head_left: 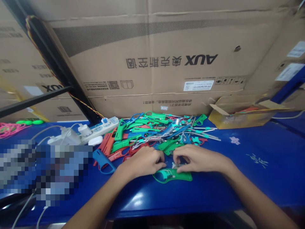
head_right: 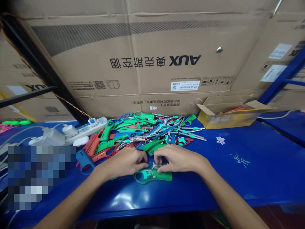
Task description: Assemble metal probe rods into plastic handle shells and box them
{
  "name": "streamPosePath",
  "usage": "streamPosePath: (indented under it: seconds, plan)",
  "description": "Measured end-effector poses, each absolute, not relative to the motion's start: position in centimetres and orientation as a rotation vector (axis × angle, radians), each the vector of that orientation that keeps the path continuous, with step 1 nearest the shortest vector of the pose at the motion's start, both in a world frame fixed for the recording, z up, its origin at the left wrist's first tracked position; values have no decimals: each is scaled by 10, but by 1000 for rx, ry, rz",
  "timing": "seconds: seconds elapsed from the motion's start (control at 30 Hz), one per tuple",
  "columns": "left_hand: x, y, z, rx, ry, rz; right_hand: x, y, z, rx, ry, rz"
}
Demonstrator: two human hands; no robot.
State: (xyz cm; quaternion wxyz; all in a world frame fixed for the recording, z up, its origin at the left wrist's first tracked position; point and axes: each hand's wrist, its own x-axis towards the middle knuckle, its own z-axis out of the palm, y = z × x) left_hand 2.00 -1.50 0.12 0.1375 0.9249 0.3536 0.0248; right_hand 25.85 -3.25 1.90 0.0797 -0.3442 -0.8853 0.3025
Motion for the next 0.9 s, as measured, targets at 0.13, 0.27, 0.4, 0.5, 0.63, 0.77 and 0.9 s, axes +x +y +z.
streamPosePath:
  seconds: [0.13,0.27,0.4,0.5,0.63,0.77,0.9]
  plan:
    - [24,-18,-2,2675,1020,103,259,-31,17,-1053,-2656,909]
    - [26,-18,-7,2703,988,127,258,-29,14,-1073,-2660,902]
    - [24,-17,-3,2627,870,172,259,-28,12,-1065,-2674,888]
    - [23,-16,1,2566,738,240,259,-28,11,-1060,-2687,861]
    - [21,-15,3,2504,679,250,259,-28,10,-1067,-2700,849]
    - [21,-15,4,2463,684,235,259,-28,9,-1064,-2709,841]
    - [21,-15,5,2449,684,231,260,-29,9,-1075,-2708,826]
